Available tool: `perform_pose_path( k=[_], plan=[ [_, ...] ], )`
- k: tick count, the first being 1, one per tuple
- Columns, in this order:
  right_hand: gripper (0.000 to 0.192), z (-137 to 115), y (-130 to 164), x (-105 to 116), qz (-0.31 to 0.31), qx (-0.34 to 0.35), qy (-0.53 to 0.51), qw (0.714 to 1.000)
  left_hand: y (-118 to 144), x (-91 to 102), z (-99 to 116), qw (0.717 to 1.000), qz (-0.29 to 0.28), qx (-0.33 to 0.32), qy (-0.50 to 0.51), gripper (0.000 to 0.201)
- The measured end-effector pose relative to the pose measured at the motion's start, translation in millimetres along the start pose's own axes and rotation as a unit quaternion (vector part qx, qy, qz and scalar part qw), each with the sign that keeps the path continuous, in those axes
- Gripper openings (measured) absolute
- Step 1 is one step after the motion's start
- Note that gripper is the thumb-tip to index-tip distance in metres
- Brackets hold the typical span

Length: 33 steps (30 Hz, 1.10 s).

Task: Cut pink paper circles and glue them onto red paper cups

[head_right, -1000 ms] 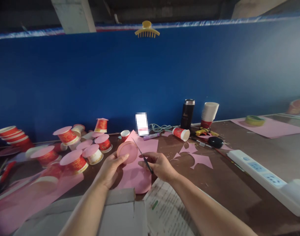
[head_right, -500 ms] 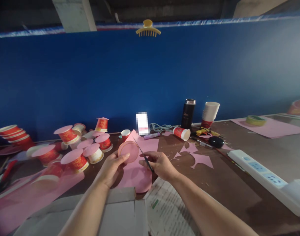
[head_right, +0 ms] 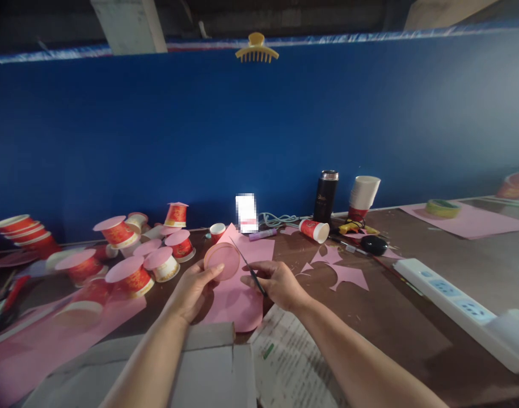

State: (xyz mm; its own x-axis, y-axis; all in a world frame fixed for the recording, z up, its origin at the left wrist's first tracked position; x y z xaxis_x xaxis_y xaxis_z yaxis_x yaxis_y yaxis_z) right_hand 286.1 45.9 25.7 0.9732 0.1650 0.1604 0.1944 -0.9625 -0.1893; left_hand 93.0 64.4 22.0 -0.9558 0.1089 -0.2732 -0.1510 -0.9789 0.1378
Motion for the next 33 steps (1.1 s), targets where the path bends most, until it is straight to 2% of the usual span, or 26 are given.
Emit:
perform_pose_path(
  k=[17,25,33],
  plan=[
    [0.046,-4,0,-1,0.014,0.011,0.045,0.999,1,-1.0,1,1.000,0.018,0.012,0.008,0.028],
    [0.049,12,-7,1,0.049,-0.028,-0.008,0.998,-2,2.0,3,0.997,0.046,0.019,0.067,0.035],
    [0.047,9,-3,-4,0.010,-0.029,-0.046,0.998,-3,3.7,1,0.996,0.064,0.009,0.068,0.037]
  ],
)
Point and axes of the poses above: each hand's wrist, its own y-axis away from the middle knuckle, its own x-axis out of the back of the hand, z = x × y, the point moved 3 cm from there along -y, towards the middle knuckle, and after that the axes turned 8 degrees about x, right-handed, at the moved point
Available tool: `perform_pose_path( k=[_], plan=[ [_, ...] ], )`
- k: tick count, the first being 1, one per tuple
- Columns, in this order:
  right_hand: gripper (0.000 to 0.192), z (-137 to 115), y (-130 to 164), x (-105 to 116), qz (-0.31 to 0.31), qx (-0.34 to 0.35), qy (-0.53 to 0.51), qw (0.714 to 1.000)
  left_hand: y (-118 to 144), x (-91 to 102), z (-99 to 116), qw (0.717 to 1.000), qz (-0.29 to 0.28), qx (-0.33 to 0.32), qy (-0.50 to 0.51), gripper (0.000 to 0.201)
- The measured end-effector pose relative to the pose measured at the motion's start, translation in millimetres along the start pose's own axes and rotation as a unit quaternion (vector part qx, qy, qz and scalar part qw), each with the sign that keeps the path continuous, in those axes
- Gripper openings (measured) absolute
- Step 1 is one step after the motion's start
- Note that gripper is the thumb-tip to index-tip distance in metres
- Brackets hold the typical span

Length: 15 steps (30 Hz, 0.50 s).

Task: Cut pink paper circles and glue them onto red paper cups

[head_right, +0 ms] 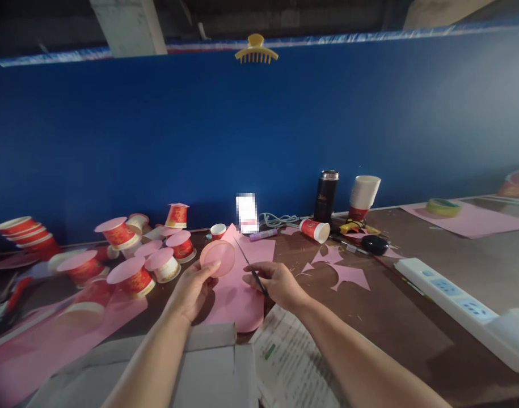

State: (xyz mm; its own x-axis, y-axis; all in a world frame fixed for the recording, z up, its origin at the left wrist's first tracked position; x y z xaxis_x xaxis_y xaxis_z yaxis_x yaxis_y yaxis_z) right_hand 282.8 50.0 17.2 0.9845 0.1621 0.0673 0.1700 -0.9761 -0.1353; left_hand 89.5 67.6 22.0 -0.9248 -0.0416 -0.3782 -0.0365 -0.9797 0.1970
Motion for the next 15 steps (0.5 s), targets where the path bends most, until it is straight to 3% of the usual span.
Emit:
perform_pose_path(
  k=[15],
  plan=[
    [0.050,-5.5,3.5,-0.7,-0.021,0.017,0.030,0.999,-2.2,1.8,-0.9,0.998,0.003,-0.037,-0.058,0.033]
  ],
)
Point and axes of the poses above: each hand's wrist, its own y-axis away from the middle knuckle, its own x-axis out of the back of the hand, z = x × y, the point moved 3 cm from there along -y, towards the middle knuckle, and after that the axes turned 8 degrees about x, right-handed, at the moved point
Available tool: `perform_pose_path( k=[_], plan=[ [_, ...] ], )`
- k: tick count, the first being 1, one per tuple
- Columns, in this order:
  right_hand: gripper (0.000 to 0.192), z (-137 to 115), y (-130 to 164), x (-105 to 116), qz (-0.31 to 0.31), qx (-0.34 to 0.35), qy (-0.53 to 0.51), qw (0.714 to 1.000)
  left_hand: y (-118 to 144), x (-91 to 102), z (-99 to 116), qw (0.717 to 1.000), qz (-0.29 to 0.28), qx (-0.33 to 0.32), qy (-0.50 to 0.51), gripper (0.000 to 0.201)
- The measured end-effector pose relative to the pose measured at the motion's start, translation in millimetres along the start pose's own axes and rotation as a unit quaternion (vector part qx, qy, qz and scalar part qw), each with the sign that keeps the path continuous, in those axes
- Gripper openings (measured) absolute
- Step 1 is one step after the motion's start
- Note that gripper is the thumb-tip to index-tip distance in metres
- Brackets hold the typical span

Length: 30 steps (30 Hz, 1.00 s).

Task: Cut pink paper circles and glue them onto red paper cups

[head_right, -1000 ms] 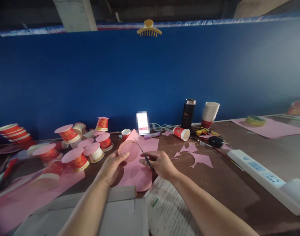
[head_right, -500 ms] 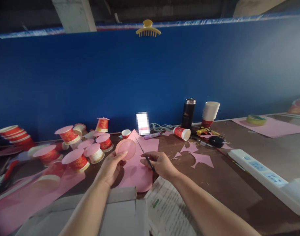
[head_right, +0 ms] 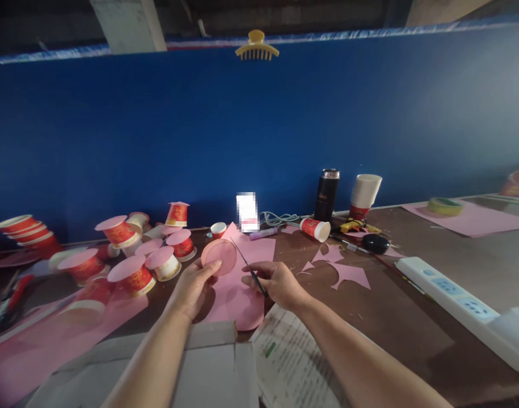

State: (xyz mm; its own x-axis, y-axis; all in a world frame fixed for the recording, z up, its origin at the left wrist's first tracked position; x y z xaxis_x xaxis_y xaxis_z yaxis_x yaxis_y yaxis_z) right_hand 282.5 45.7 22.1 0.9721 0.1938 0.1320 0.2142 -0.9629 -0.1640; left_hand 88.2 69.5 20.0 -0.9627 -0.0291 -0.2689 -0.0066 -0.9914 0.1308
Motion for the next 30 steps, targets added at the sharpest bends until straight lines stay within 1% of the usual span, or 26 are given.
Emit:
perform_pose_path(
  k=[8,14,21,30],
  plan=[
    [0.053,-4.5,0.4,0.0,0.005,-0.009,0.010,1.000,-0.8,0.4,-0.5,1.000,-0.018,-0.010,-0.020,0.032],
    [0.054,-6.0,1.2,-0.4,0.006,-0.009,0.014,1.000,1.1,-0.8,1.3,1.000,-0.013,-0.016,-0.017,0.032],
    [0.055,-6.3,0.5,-0.5,0.013,-0.007,0.023,1.000,-0.1,0.3,-0.2,1.000,-0.019,-0.001,-0.021,0.030],
    [0.051,-7.1,1.1,0.2,0.014,-0.002,0.034,0.999,1.7,-0.7,1.3,1.000,-0.023,0.001,-0.015,0.026]
  ],
)
Point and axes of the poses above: each hand's wrist, its own y-axis away from the middle knuckle, its own x-axis out of the back of the hand, z = x × y, the point moved 3 cm from there along -y, towards the middle knuckle, and after that the axes turned 8 degrees about x, right-handed, at the moved point
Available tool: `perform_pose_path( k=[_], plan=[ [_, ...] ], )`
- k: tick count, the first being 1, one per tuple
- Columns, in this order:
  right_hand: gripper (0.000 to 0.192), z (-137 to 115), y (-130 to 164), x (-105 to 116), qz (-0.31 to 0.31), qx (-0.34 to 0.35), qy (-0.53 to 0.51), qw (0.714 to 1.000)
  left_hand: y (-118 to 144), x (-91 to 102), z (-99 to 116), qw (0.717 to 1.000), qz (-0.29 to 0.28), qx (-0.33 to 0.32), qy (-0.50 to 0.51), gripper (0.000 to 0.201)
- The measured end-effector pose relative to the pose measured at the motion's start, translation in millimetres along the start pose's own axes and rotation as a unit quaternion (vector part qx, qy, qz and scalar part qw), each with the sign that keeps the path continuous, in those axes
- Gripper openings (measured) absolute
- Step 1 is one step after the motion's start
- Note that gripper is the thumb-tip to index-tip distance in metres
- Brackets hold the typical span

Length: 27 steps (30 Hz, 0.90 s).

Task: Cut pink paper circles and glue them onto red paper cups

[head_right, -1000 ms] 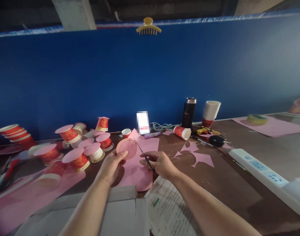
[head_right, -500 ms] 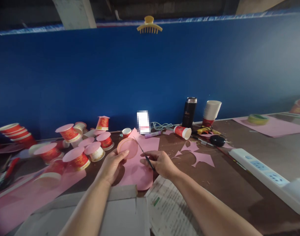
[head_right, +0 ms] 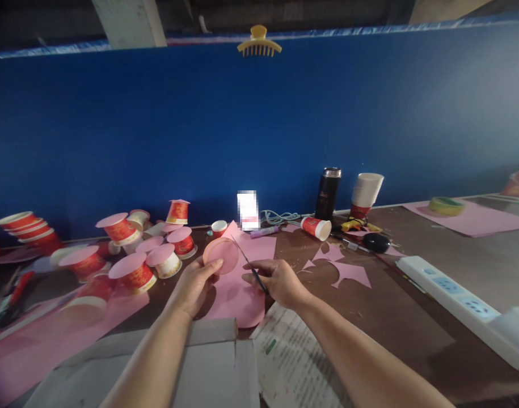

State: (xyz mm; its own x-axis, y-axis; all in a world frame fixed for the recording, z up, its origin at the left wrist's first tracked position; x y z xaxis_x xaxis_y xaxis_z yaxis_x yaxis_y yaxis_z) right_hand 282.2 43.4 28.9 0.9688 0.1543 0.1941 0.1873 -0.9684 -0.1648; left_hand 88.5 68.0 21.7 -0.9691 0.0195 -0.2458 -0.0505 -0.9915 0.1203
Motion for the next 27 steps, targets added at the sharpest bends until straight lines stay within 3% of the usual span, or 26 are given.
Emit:
perform_pose_path(
  k=[10,20,27],
  plan=[
    [0.052,-3,0,-1,0.007,0.002,0.018,1.000,0,-1.1,1,1.000,0.010,0.007,0.014,0.028],
    [0.048,17,-8,1,0.054,-0.023,-0.009,0.998,-3,4.5,-1,0.984,0.023,0.055,0.171,0.033],
    [0.043,26,-9,0,0.035,-0.017,-0.036,0.999,-5,6.0,-2,0.974,0.037,0.061,0.213,0.035]
  ],
)
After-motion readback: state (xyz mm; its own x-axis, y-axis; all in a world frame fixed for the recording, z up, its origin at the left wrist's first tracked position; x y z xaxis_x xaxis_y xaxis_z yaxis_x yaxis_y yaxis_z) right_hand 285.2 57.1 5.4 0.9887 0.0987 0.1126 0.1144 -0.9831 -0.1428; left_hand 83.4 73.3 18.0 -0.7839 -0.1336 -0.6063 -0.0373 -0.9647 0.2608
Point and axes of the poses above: each hand's wrist, its own y-axis away from the middle knuckle, its own x-axis out of the back of the hand, z = x × y, the point moved 3 cm from there along -y, towards the middle knuckle, and after that the axes turned 8 degrees about x, right-handed, at the moved point
